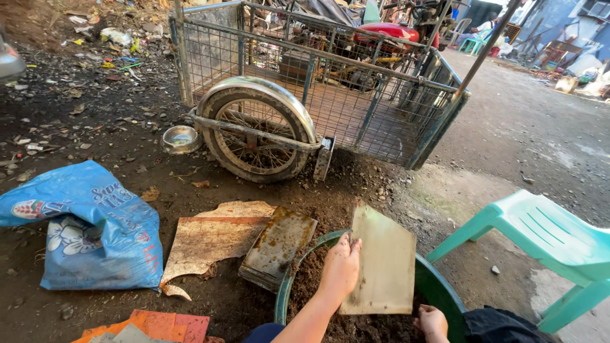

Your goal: The person repeatedly scrubs rectangular tiles with a dark fibrous material from a green tub, then places the tiles on a stack on the ground. The person handles the tiles one at a time, rubbing both sides before stacking them.

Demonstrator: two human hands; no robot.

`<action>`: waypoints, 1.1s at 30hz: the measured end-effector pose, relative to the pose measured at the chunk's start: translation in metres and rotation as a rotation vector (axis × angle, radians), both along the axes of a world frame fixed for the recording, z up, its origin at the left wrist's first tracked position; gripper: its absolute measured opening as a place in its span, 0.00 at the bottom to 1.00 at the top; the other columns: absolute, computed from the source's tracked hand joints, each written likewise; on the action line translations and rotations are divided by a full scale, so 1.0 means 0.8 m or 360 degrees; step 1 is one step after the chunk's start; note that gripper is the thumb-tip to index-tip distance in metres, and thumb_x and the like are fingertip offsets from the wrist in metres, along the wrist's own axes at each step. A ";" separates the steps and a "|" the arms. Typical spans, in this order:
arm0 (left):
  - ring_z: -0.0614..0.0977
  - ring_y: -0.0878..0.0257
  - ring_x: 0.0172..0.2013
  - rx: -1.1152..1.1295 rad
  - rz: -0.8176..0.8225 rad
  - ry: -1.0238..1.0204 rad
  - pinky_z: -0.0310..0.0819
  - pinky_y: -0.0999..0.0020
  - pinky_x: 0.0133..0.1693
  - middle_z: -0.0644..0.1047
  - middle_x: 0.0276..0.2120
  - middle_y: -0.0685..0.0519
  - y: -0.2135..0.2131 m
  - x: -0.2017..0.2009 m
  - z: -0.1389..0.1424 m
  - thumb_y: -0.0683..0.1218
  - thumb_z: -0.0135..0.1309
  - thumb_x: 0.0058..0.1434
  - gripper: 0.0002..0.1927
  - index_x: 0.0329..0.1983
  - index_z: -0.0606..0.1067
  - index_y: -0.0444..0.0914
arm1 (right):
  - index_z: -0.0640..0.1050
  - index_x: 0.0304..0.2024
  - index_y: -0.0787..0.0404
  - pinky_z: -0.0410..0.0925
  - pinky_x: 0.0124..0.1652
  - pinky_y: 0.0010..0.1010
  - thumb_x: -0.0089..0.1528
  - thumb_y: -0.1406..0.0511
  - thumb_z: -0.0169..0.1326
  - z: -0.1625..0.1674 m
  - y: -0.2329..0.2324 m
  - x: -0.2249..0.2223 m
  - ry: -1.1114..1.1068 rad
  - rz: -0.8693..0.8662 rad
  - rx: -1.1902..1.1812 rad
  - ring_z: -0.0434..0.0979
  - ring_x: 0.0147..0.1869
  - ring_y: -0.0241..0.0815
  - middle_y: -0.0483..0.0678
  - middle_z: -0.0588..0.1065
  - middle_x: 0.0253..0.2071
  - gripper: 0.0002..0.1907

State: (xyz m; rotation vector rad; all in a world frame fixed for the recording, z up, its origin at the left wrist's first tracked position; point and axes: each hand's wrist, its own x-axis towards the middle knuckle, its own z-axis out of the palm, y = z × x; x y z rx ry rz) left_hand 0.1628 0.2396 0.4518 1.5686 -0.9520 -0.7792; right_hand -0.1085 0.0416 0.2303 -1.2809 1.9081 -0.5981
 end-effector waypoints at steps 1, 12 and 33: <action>0.77 0.50 0.58 0.0022 0.0003 0.0025 0.69 0.59 0.59 0.74 0.60 0.41 -0.001 0.002 -0.001 0.55 0.38 0.72 0.30 0.71 0.61 0.34 | 0.82 0.50 0.66 0.71 0.34 0.43 0.66 0.50 0.53 0.005 -0.001 -0.002 0.0059 0.0016 -0.0050 0.79 0.32 0.51 0.59 0.81 0.36 0.26; 0.76 0.50 0.60 0.0084 0.0044 -0.0044 0.67 0.58 0.60 0.73 0.61 0.41 -0.025 -0.007 -0.021 0.56 0.37 0.73 0.31 0.73 0.59 0.34 | 0.63 0.72 0.60 0.64 0.63 0.43 0.56 0.46 0.63 0.064 0.003 0.032 0.0527 0.0358 -0.0399 0.66 0.70 0.57 0.63 0.65 0.67 0.48; 0.78 0.53 0.58 -0.0227 0.0063 0.0282 0.68 0.62 0.59 0.76 0.59 0.44 -0.001 -0.014 -0.014 0.55 0.42 0.70 0.28 0.67 0.66 0.35 | 0.56 0.75 0.58 0.54 0.70 0.43 0.71 0.49 0.31 0.041 0.020 0.035 -0.0831 -0.0125 -0.0204 0.60 0.76 0.52 0.52 0.58 0.76 0.34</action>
